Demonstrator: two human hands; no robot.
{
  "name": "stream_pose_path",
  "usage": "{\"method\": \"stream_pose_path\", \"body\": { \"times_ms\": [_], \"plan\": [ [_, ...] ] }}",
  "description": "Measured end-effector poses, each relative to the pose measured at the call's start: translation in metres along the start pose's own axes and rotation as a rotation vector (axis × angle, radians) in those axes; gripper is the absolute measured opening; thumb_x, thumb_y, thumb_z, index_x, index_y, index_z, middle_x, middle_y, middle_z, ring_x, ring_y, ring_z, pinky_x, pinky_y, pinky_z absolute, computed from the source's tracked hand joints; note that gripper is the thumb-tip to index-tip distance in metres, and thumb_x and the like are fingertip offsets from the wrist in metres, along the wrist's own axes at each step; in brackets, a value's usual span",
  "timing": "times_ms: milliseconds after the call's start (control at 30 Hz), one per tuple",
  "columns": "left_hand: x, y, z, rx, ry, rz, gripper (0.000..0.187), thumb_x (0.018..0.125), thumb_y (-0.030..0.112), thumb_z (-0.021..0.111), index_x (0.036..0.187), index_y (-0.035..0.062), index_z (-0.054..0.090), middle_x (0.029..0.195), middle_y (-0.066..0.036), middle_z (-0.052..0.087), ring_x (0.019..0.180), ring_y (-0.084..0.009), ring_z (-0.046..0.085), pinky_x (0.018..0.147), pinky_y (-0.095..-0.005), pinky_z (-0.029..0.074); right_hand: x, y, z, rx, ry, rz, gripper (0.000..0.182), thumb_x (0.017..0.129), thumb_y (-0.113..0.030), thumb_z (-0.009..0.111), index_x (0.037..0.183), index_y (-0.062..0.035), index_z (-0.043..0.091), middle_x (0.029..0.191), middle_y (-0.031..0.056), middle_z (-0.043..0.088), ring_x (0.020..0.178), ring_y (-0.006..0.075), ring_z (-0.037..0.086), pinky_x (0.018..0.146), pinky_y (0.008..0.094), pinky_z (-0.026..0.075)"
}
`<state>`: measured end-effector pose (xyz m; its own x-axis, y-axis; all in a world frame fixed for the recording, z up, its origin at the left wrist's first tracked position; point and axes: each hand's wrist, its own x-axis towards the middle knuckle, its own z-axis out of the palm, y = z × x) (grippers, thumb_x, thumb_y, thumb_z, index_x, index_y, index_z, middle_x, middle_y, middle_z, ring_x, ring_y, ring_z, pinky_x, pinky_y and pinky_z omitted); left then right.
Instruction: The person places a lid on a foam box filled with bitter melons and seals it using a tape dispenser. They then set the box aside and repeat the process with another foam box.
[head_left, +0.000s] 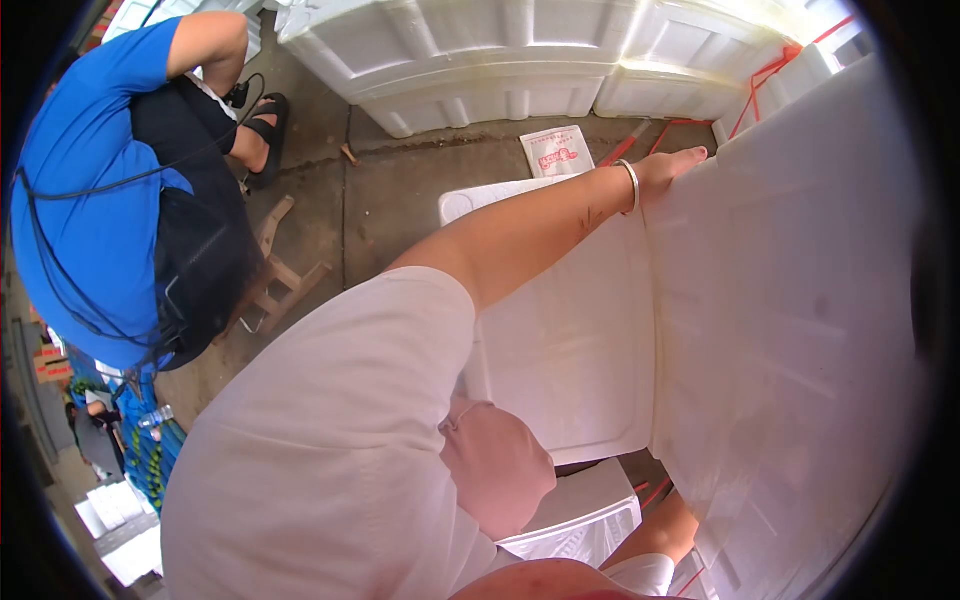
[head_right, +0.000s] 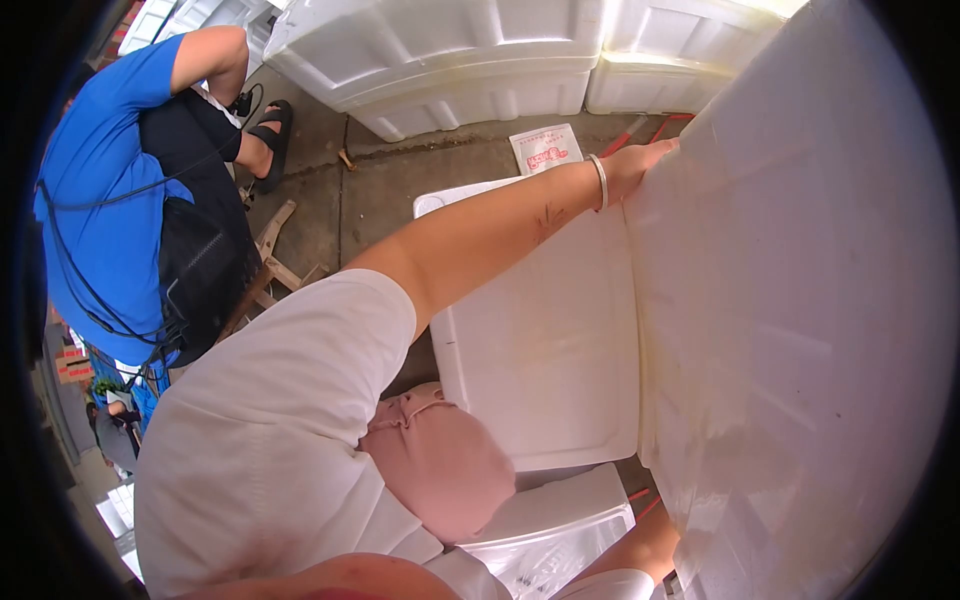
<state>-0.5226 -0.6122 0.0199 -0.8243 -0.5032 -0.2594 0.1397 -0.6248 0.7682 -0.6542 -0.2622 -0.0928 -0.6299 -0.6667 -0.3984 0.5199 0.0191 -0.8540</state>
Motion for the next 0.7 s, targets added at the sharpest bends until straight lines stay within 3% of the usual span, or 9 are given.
{"method": "stream_pose_path", "body": {
  "times_ms": [100, 167, 400, 500, 567, 700],
  "plan": [
    [0.000, -0.002, 0.001, -0.023, -0.039, 0.013, 0.055, 0.095, 0.046, 0.036, 0.136, 0.0094, 0.042, 0.137, -0.005, 0.044, 0.121, -0.0185, 0.045, 0.100, -0.0328, 0.036, -0.005, 0.006, -0.003, 0.027, 0.003, -0.010, 0.051, 0.090, -0.033, 0.051, 0.130, -0.0044, 0.042, 0.128, 0.0094, 0.048, 0.120, 0.0244, 0.044, 0.100, 0.0405, 0.038],
    [-0.004, 0.000, 0.007, 0.011, 0.008, 0.046, 0.054, 0.097, 0.046, 0.032, 0.131, 0.0067, 0.048, 0.133, -0.007, 0.050, 0.118, -0.0162, 0.049, 0.097, -0.0276, 0.038, -0.010, 0.008, -0.006, 0.047, 0.007, -0.022, 0.050, 0.090, -0.033, 0.051, 0.130, -0.0043, 0.042, 0.128, 0.0095, 0.048, 0.120, 0.0245, 0.044, 0.100, 0.0405, 0.038],
    [0.003, 0.004, 0.010, 0.117, 0.069, 0.000, 0.053, 0.097, 0.045, 0.031, 0.130, 0.0080, 0.050, 0.132, -0.006, 0.051, 0.117, -0.0172, 0.050, 0.098, -0.0285, 0.037, -0.012, -0.005, -0.015, 0.082, 0.031, -0.124, 0.050, 0.090, -0.034, 0.051, 0.130, -0.0042, 0.042, 0.128, 0.0095, 0.048, 0.120, 0.0245, 0.044, 0.100, 0.0406, 0.038],
    [0.002, 0.004, 0.019, 0.110, 0.080, -0.023, 0.054, 0.097, 0.046, 0.031, 0.133, 0.0095, 0.047, 0.136, -0.005, 0.047, 0.121, -0.0169, 0.046, 0.101, -0.0288, 0.033, -0.011, -0.011, -0.016, 0.094, 0.039, -0.164, 0.050, 0.090, -0.034, 0.050, 0.130, -0.0041, 0.042, 0.128, 0.0095, 0.048, 0.120, 0.0245, 0.044, 0.100, 0.0406, 0.038],
    [0.006, 0.002, 0.021, 0.070, -0.007, -0.008, 0.055, 0.095, 0.044, 0.037, 0.141, 0.0156, 0.033, 0.138, -0.003, 0.043, 0.121, -0.0189, 0.044, 0.099, -0.0349, 0.037, -0.010, -0.014, -0.016, 0.101, 0.043, -0.187, 0.050, 0.091, -0.034, 0.050, 0.130, -0.0041, 0.042, 0.128, 0.0095, 0.048, 0.120, 0.0245, 0.044, 0.100, 0.0406, 0.038],
    [0.018, 0.000, 0.029, 0.083, -0.038, -0.022, 0.055, 0.094, 0.045, 0.038, 0.142, 0.0171, 0.033, 0.139, -0.003, 0.043, 0.122, -0.0186, 0.043, 0.099, -0.0349, 0.037, -0.008, -0.017, -0.021, 0.108, 0.056, -0.215, 0.050, 0.091, -0.034, 0.050, 0.130, -0.0040, 0.043, 0.128, 0.0096, 0.048, 0.120, 0.0245, 0.044, 0.100, 0.0406, 0.038]
  ]
}}
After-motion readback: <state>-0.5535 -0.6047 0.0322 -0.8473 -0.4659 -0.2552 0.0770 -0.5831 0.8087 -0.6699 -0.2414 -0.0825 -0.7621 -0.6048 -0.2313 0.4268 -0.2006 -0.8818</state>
